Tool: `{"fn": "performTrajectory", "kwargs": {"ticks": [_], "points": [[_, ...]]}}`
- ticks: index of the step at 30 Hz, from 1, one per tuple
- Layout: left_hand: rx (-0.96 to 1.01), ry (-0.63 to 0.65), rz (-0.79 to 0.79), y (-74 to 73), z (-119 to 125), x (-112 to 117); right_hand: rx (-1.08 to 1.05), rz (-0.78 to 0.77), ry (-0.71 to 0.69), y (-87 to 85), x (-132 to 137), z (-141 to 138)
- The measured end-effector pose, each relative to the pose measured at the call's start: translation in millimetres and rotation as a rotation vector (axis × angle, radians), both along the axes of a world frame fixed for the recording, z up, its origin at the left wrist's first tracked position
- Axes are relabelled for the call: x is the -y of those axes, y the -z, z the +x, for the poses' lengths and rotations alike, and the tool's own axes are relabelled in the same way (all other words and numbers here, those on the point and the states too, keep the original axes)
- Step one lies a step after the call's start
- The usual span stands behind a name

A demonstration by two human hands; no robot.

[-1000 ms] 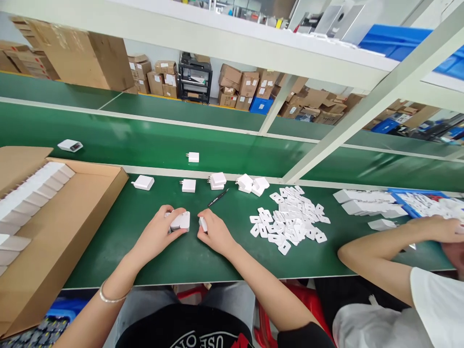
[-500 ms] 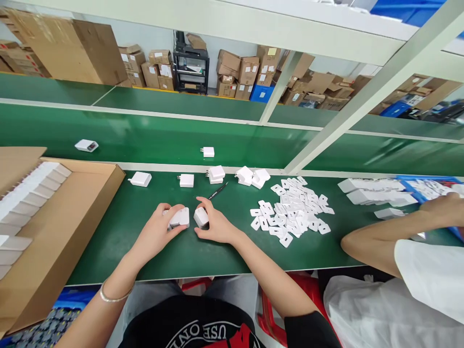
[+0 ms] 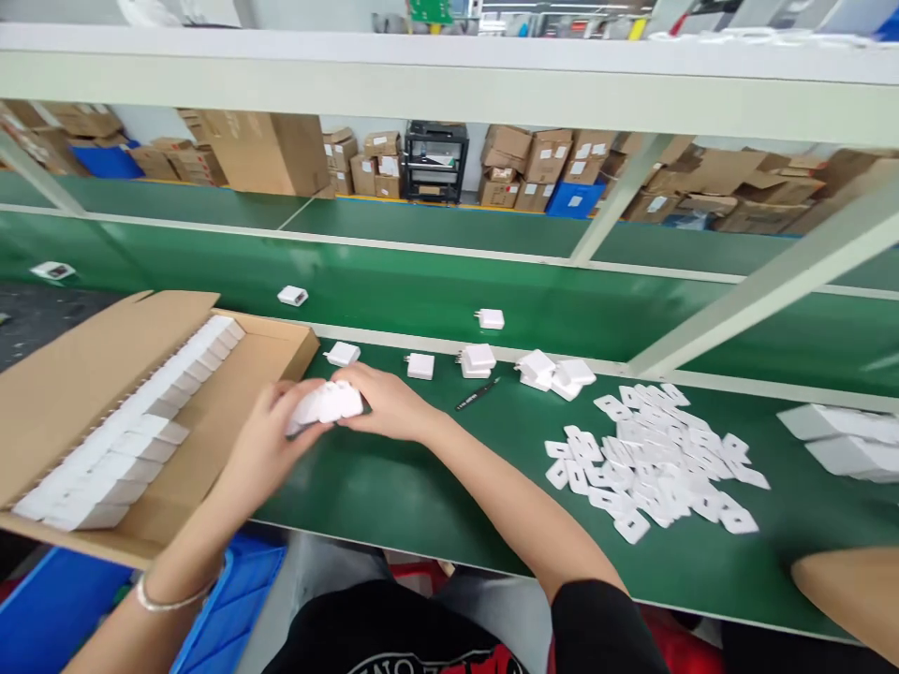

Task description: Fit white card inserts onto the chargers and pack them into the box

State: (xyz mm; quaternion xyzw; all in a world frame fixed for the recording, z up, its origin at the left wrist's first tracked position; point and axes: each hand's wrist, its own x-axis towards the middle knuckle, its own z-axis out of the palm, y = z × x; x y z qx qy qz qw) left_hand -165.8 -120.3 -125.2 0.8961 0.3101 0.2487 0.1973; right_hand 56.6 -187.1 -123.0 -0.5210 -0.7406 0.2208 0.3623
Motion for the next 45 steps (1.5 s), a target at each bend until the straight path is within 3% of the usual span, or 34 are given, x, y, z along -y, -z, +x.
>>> {"fn": "performTrajectory", "kwargs": {"ticks": [2,4,8,11,14,17,20,22,26,30,33,35,38,40,45], "points": [[-0.002,-0.068,0.137,-18.3,-27.8,-31.8,0.013,0.072,-0.072,-15.1,-50.8,-21.1],[-0.056,-0.102,0.213,-24.3,-54.6,-67.9,0.015,0.068,-0.123,-17.8,-101.9,-44.8],[-0.215,-0.184,0.251,-0.6,-94.6,-132.6,0.04,-0.086,-0.141,5.4,-186.1,-91.2],[-0.342,-0.261,0.278,23.6,-111.4,-158.9,0.116,-0.252,-0.09,26.4,-225.8,-118.7],[-0.511,-0.303,0.31,33.8,-124.0,-164.1,0.12,-0.327,-0.097,40.0,-246.5,-137.7],[-0.644,-0.377,0.388,30.7,-133.7,-157.9,0.051,-0.345,-0.12,48.4,-253.3,-149.8],[-0.632,-0.472,0.495,25.0,-133.9,-151.5,0.0,-0.372,-0.114,53.5,-253.4,-158.9],[-0.565,-0.457,0.56,24.6,-127.0,-151.5,-0.007,-0.375,-0.093,54.3,-251.4,-164.2],[-0.492,-0.305,0.575,35.1,-109.1,-164.1,0.024,-0.315,0.0,45.6,-237.1,-166.3],[-0.583,-0.149,0.555,49.8,-108.5,-183.8,0.064,-0.122,0.137,26.6,-210.1,-132.8],[-0.601,-0.139,0.585,54.9,-112.5,-189.2,0.201,0.022,0.35,16.3,-196.3,-72.8],[-0.573,-0.158,0.576,52.4,-109.5,-180.9,0.274,-0.051,0.537,15.2,-194.8,-23.9],[-0.481,-0.152,0.504,39.0,-95.3,-146.8,0.298,-0.171,0.688,20.9,-201.9,39.3],[-0.383,-0.12,0.424,27.4,-83.5,-114.0,0.326,-0.247,0.729,26.3,-208.9,64.6],[-0.24,0.0,0.443,8.5,-55.7,-35.0,0.428,-0.255,0.742,31.3,-201.4,71.2]]}}
